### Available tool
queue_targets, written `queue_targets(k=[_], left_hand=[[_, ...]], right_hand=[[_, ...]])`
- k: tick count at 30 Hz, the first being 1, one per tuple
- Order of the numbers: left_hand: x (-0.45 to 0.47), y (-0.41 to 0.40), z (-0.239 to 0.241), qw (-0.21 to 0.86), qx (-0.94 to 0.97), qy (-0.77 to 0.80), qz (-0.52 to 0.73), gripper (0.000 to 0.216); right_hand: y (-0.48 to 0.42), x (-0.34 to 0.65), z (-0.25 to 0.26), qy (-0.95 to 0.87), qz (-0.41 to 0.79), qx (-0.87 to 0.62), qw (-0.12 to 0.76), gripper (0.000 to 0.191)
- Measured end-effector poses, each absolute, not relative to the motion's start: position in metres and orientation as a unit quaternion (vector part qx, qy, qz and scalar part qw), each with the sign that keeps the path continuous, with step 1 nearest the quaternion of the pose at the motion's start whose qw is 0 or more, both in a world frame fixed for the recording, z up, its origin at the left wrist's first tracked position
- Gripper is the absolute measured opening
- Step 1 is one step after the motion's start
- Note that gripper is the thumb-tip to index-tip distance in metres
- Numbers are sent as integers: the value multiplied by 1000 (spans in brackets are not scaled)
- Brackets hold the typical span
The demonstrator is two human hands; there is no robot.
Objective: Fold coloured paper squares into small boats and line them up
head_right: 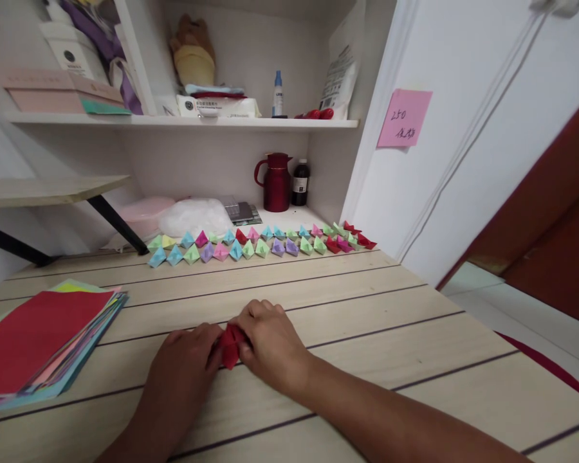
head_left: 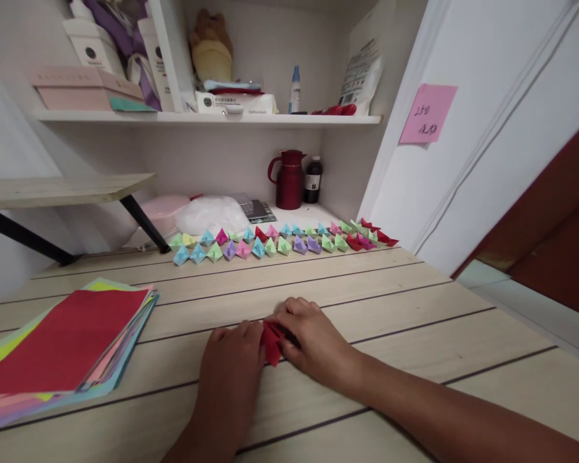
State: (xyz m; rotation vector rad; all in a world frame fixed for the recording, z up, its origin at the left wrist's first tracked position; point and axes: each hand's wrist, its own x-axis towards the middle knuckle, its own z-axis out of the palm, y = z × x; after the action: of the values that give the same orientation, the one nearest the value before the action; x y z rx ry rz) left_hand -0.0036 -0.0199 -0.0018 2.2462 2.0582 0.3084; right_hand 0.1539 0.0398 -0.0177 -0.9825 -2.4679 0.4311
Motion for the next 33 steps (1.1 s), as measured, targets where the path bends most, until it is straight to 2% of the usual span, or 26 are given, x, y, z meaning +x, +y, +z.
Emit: queue_targets(k=[6,11,18,24,27,30,33], left_hand=[[-2,-21,2,37,727,679,93,25],[1,-23,7,25,715,694,81,22],[4,-22,9,25,704,706,67,19],[0,-23,2,38,721,681,118,24],[-2,-23,-3,35,726,670,151,24],[-4,-21,-4,72,715,655,234,20],[-5,-18,-3,165,649,631,392,30]], right_hand=[[41,151,-17,-897,153,-358,210,46],[43,154,-22,-857,221,-366,287,51],[40,157,-19,-845,238,-361,316,35],[34,157,-12,-895,159,-322,264,42],[32,157,-12,-901,140,-317,263,28],[37,155,-13,-864,207,-327,321,19],[46,152,-12,-735,408,-352,411,11]])
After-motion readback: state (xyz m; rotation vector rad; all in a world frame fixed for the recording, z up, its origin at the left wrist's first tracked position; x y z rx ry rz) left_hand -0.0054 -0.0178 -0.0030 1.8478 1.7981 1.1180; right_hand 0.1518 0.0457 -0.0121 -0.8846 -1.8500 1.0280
